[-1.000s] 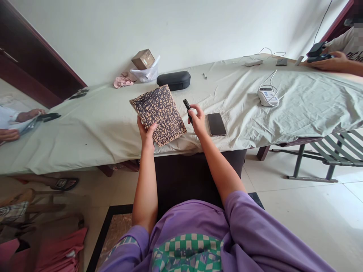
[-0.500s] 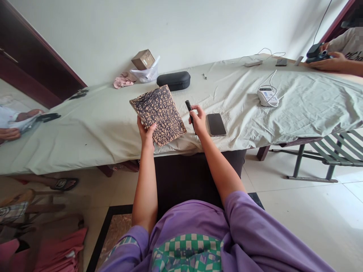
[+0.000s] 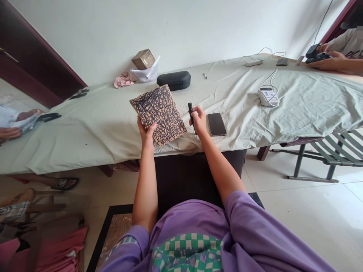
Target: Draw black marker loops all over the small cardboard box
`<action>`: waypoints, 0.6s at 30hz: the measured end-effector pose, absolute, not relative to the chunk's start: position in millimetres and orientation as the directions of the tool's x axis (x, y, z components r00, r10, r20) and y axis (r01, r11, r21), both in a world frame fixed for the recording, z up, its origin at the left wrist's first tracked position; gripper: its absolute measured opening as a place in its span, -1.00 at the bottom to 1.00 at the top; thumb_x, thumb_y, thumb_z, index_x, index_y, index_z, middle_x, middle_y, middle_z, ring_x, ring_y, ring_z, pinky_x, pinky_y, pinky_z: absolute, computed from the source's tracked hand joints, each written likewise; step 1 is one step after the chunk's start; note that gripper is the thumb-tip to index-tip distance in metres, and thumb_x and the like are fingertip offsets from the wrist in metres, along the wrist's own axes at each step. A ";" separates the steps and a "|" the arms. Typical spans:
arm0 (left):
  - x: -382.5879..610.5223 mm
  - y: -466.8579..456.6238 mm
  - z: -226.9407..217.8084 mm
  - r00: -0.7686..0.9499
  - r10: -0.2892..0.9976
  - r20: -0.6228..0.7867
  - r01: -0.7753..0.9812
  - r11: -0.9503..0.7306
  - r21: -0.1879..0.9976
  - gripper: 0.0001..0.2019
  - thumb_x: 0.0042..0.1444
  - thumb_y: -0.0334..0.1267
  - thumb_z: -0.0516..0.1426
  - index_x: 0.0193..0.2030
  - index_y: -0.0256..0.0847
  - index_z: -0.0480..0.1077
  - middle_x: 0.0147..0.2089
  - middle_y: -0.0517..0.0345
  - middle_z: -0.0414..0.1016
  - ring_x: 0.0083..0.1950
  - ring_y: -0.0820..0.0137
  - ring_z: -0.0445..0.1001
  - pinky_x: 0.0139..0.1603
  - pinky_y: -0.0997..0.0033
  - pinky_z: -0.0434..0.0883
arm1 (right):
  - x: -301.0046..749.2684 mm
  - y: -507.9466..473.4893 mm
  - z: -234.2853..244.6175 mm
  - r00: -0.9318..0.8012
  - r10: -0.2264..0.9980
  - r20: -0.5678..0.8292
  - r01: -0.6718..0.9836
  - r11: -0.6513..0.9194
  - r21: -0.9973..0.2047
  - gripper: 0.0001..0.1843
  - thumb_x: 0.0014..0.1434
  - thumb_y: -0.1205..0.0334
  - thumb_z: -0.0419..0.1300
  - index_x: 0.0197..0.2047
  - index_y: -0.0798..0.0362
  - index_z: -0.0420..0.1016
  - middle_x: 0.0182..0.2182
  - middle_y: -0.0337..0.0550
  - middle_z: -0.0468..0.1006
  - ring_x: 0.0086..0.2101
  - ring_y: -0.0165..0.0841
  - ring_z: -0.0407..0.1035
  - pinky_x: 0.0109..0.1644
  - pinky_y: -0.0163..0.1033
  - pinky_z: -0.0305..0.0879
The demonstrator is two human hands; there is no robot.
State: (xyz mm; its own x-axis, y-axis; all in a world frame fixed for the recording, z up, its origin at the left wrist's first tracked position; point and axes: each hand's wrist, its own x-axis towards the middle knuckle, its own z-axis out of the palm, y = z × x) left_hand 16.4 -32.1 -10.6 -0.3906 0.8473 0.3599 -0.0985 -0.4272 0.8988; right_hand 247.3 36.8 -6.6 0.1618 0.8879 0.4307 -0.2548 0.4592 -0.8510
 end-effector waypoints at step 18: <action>16.5 -32.5 -9.9 -0.391 0.846 0.364 -0.101 -0.432 0.896 0.16 -0.09 0.03 0.47 0.61 0.13 0.00 0.39 -0.04 0.38 0.39 0.12 0.43 0.40 0.16 0.39 | 260.3 43.2 16.7 -0.061 0.953 0.297 -0.310 0.265 -0.913 -0.24 0.12 -0.65 0.12 -0.49 -0.05 0.26 -0.68 -0.26 0.33 -0.70 -0.49 0.05 -0.65 -0.29 -0.13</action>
